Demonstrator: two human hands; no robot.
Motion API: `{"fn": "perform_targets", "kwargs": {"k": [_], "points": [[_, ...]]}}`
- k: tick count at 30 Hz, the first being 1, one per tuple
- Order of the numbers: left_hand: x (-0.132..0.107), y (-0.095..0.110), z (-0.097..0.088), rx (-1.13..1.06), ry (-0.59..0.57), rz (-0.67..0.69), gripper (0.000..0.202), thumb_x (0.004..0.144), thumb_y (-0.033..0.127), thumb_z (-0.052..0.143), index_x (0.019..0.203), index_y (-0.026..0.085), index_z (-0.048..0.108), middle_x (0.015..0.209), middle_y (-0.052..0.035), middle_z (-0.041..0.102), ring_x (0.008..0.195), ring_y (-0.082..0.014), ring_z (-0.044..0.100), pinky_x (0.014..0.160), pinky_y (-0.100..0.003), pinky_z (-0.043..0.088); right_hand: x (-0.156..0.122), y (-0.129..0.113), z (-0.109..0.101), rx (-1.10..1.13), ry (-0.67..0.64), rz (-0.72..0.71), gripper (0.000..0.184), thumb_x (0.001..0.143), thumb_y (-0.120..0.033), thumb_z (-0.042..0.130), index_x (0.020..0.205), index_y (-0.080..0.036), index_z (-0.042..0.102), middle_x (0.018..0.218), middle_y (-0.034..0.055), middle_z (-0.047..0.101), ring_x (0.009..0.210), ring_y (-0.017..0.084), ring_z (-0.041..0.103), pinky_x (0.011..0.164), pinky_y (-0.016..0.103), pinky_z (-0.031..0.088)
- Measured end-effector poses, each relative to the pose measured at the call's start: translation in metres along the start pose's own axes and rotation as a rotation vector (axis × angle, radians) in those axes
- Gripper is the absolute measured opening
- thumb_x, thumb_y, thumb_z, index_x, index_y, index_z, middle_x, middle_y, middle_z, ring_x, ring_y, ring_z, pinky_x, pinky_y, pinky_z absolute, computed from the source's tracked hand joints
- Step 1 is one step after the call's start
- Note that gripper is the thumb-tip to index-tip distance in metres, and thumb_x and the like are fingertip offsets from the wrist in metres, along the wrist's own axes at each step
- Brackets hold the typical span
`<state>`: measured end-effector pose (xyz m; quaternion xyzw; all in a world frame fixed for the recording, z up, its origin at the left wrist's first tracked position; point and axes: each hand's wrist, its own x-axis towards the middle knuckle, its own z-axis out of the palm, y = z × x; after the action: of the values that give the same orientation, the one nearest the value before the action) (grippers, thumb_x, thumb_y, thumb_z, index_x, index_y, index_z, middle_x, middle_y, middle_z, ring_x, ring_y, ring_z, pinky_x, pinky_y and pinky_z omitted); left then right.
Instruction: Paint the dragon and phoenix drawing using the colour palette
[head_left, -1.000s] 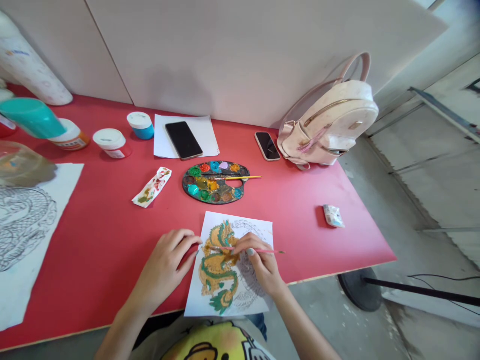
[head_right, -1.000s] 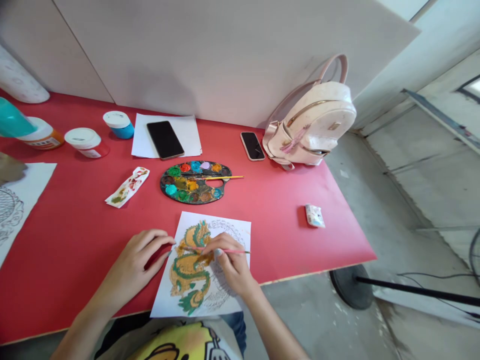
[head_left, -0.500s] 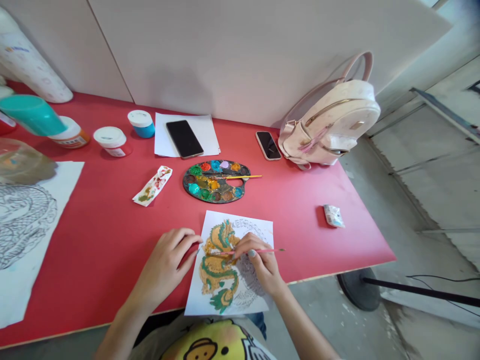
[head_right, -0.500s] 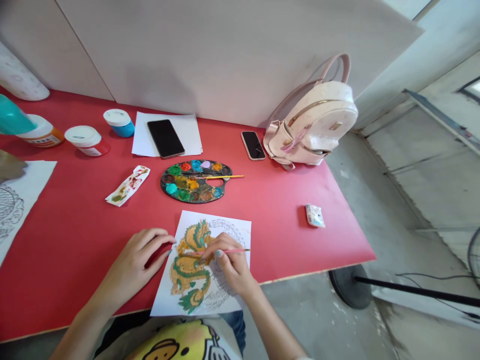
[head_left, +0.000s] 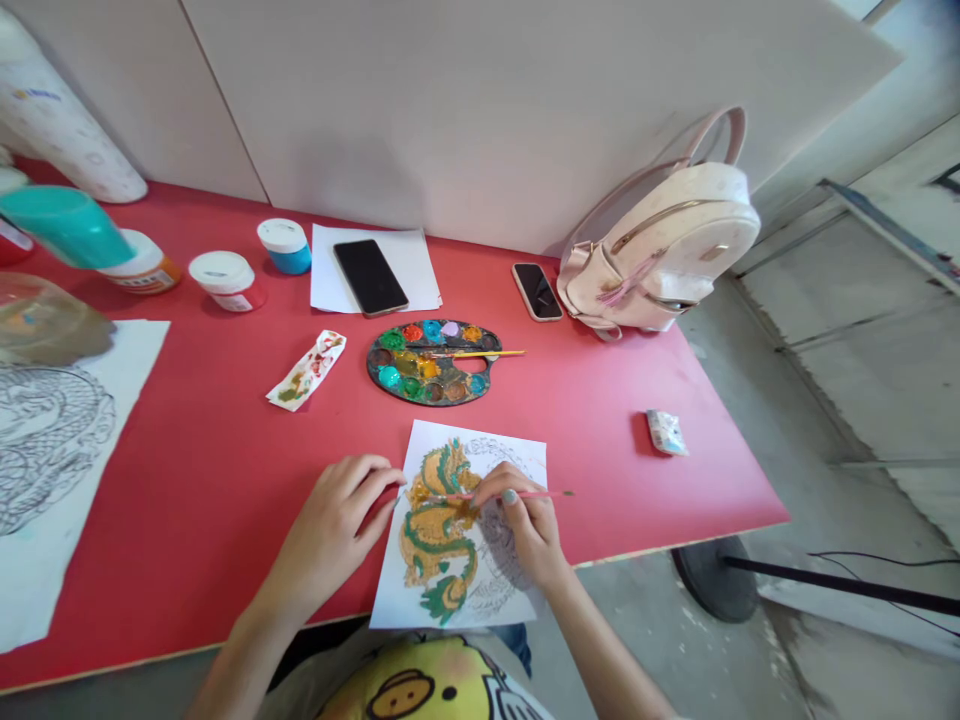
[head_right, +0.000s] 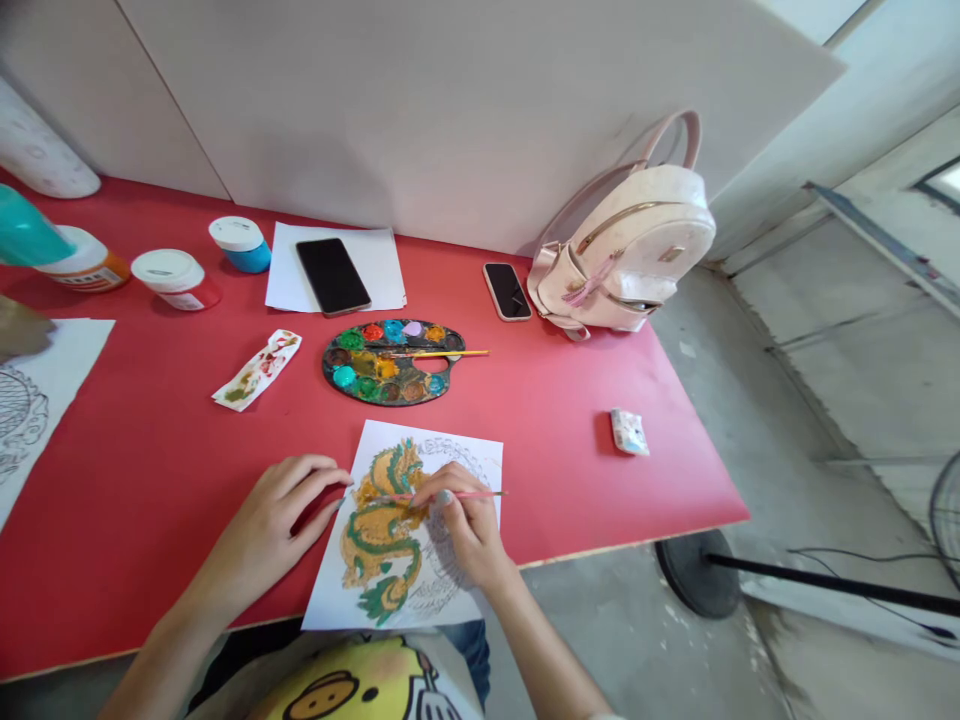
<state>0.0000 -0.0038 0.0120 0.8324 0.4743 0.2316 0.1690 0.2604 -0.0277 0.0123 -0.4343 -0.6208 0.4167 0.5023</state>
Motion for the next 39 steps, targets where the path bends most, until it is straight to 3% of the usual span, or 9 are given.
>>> {"fn": "perform_targets", "kwargs": {"k": [5,10,22,26,29,33,39], "points": [[0.0009,-0.0001,0.0001,0.011,-0.001,0.011,0.017,0.102,0.027,0.050,0.113,0.027,0.063,0.105,-0.0005,0.068,0.095,-0.0171,0.064,0.084,-0.031,0.048,-0.0008,-0.0002,-0.0001,0.010,-0.027,0.003,0.045,0.111,-0.042,0.042,0.093,-0.023,0.079,0.082,0.0061,0.072,0.080,0.020,0.066,0.075,0.033,0.048],[0.0006,-0.0005,0.0003,0.011,-0.012,0.007,0.018,0.102,0.027,0.049,0.114,0.027,0.062,0.106,-0.0011,0.068,0.095,-0.0174,0.064,0.085,-0.032,0.048,-0.0008,0.0001,0.0000,-0.020,0.086,0.011,0.044,0.111,-0.039,0.042,0.093,-0.023,0.078,0.082,0.0059,0.071,0.079,0.020,0.065,0.074,0.033,0.048],[0.0008,-0.0001,0.0003,0.010,0.002,0.011,0.016,0.102,0.027,0.051,0.113,0.026,0.063,0.105,-0.0006,0.068,0.095,-0.0171,0.064,0.084,-0.031,0.048,-0.0021,0.0006,0.0004,-0.040,0.059,-0.019,0.045,0.111,-0.040,0.041,0.087,-0.022,0.075,0.082,0.0059,0.070,0.079,0.020,0.065,0.074,0.033,0.048],[0.0014,-0.0001,0.0011,0.016,0.004,0.015,0.017,0.102,0.026,0.051,0.114,0.026,0.062,0.105,-0.0003,0.067,0.095,-0.0168,0.064,0.085,-0.031,0.048,-0.0018,0.0000,0.0012,-0.034,0.133,-0.024,0.047,0.111,-0.039,0.040,0.083,-0.022,0.073,0.076,0.0044,0.067,0.075,0.019,0.063,0.071,0.033,0.047],[0.0014,0.0003,0.0010,0.020,0.001,0.018,0.016,0.102,0.026,0.051,0.114,0.026,0.062,0.105,-0.0001,0.067,0.095,-0.0166,0.064,0.085,-0.031,0.047,-0.0019,0.0004,0.0012,-0.050,0.084,-0.023,0.046,0.111,-0.040,0.040,0.086,-0.021,0.074,0.079,0.0052,0.069,0.077,0.020,0.065,0.072,0.033,0.047],[0.0012,0.0009,-0.0001,0.018,0.000,0.019,0.015,0.102,0.026,0.051,0.112,0.026,0.062,0.105,-0.0002,0.067,0.094,-0.0164,0.064,0.084,-0.031,0.048,-0.0024,0.0009,0.0009,-0.045,0.138,-0.024,0.047,0.111,-0.039,0.040,0.083,-0.022,0.073,0.077,0.0043,0.068,0.075,0.019,0.063,0.071,0.032,0.047],[0.0014,0.0005,0.0004,0.014,-0.004,0.004,0.018,0.103,0.028,0.049,0.112,0.025,0.064,0.105,-0.0012,0.068,0.095,-0.0170,0.064,0.084,-0.032,0.049,-0.0022,0.0015,0.0006,-0.040,0.113,-0.019,0.047,0.111,-0.039,0.040,0.084,-0.021,0.074,0.078,0.0049,0.069,0.075,0.019,0.064,0.071,0.033,0.047]]}}
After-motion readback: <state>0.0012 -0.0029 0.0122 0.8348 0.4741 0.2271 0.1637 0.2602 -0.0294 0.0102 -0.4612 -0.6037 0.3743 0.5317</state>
